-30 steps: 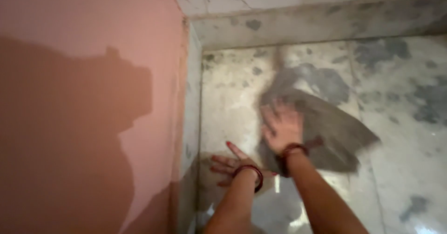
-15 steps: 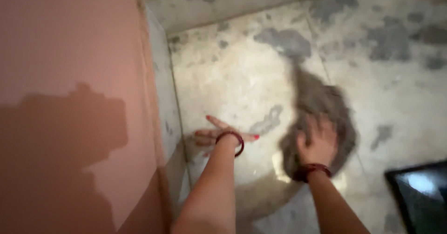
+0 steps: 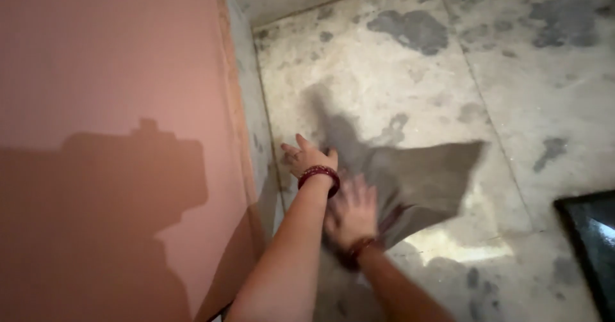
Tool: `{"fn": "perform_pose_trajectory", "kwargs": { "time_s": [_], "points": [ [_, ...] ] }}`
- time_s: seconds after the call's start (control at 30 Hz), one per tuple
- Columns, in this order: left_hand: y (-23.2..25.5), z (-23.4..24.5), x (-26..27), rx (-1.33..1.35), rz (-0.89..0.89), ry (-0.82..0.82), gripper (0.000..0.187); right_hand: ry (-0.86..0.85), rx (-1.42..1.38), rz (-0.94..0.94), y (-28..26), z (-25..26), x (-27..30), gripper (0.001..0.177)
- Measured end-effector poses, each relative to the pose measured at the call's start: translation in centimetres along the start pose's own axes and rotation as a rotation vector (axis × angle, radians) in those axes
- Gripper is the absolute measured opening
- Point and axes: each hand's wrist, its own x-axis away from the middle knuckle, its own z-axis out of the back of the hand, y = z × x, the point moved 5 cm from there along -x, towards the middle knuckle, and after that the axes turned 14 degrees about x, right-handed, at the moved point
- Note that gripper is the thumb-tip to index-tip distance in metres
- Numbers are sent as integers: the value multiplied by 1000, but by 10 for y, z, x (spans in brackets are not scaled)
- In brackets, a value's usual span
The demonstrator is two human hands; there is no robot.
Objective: Cleaning the floor and a plastic mat using a cloth and bucket of water.
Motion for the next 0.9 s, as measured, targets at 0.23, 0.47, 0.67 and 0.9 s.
{"fn": "perform_pose_trajectory", "kwargs": {
  "time_s": [0.23,0.47,0.67,0.9],
  "points": [
    [15,-14,70,-1011,-603,-338,113,384,-133,421,-62,-61,173,65],
    [24,-62,173,-1160,-749,-760,111,-424,-84,105,72,-7,127,78],
    [-13,-103,251,-903,-957,-766,122,-274,-28,-323,166,-29,182,77],
    [-26,-105,291,-1183,-836,-782,151,-591,-184,-536,175,13,220,77]
  ]
}}
